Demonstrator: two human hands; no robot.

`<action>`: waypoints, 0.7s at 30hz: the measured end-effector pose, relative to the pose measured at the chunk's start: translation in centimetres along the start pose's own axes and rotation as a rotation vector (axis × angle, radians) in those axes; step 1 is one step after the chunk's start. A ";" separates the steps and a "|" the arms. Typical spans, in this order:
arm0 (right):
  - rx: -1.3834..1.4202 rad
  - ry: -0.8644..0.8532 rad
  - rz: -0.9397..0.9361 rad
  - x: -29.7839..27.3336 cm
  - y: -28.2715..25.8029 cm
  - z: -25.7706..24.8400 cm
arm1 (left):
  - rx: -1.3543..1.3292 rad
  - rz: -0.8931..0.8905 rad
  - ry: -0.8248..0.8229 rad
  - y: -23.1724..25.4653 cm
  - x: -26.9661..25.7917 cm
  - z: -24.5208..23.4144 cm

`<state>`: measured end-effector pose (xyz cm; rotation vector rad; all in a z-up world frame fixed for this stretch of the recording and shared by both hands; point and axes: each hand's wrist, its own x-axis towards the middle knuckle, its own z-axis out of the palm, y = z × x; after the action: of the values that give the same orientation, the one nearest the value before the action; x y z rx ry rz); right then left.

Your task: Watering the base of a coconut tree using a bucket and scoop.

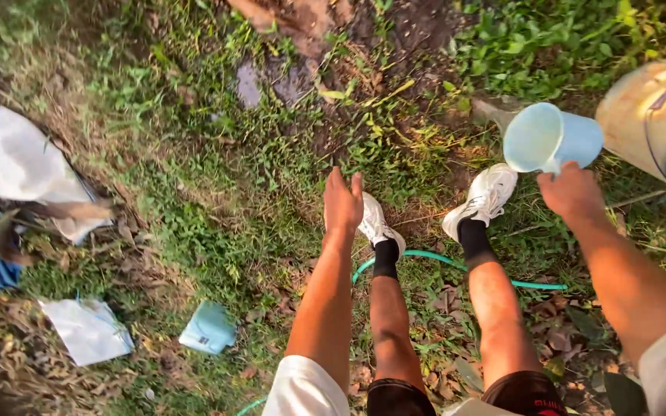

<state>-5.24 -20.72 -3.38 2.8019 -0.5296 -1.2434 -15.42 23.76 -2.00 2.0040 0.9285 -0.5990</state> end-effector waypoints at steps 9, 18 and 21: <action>-0.074 -0.162 -0.128 -6.1 -19.4 6.3 | -0.054 -0.074 0.076 -9.9 0.3 -3.4; -0.086 -0.032 -0.292 -6.9 -23.7 9.3 | -0.107 -0.124 0.078 -13.7 0.4 -5.7; -0.063 -0.014 -0.191 -6.6 -22.7 7.6 | -0.080 -0.164 0.027 -14.3 0.2 -6.0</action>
<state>-8.14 3.53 -7.53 2.8478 -0.2235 -1.2869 -26.11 34.35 -5.83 1.8814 1.1243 -0.6157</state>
